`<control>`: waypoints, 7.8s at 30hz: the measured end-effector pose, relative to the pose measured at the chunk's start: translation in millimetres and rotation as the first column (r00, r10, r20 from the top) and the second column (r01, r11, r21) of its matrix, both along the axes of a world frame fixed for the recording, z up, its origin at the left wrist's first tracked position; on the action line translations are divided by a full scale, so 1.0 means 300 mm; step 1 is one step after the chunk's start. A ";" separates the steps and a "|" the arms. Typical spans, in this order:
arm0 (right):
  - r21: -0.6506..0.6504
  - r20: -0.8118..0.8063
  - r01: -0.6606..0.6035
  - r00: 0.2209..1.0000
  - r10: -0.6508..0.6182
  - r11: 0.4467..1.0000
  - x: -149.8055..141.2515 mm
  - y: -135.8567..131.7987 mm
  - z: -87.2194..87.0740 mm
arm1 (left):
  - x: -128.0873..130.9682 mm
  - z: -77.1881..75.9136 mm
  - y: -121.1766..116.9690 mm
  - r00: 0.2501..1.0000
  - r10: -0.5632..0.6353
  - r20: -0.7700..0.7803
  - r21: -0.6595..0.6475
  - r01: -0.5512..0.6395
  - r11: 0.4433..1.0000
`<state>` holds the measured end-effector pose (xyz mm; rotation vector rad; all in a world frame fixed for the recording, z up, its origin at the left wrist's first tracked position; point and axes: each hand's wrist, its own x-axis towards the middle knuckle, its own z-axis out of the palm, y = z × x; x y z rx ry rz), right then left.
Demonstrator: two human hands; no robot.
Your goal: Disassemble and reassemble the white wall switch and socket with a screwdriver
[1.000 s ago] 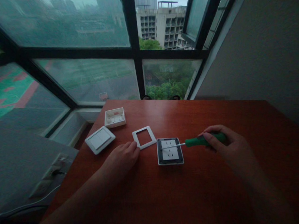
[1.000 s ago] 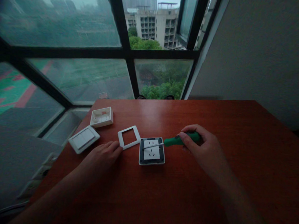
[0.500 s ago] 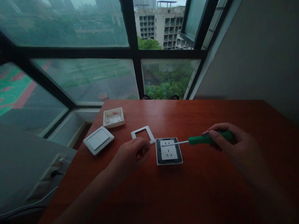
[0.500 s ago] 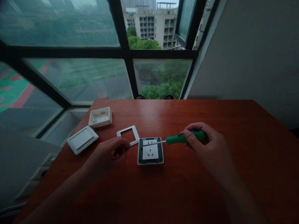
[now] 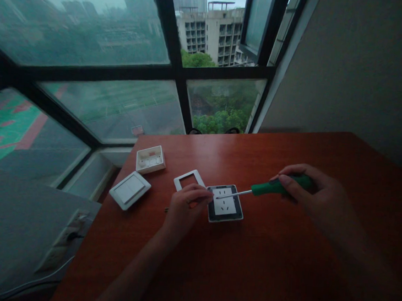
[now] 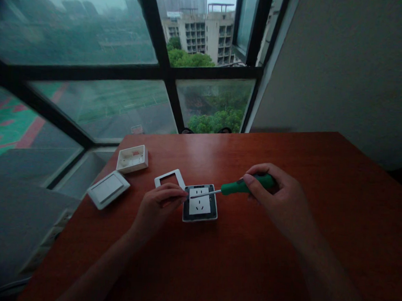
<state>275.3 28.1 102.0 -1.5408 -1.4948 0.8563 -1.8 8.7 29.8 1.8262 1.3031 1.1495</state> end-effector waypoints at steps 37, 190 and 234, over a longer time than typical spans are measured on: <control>0.131 0.191 -0.052 0.981 0.027 0.990 -0.012 -0.010 0.041 | 0.007 -0.011 -0.002 0.923 -0.038 -0.383 0.114 0.087 0.990; 0.146 0.895 -0.691 0.397 0.203 0.708 -0.332 0.101 0.301 | 0.059 0.021 0.048 0.996 -0.036 0.078 0.052 0.032 0.998; 0.083 0.883 -0.658 0.396 0.250 0.748 -0.326 0.097 0.297 | 0.056 0.023 0.054 0.998 -0.036 0.051 0.121 0.030 0.992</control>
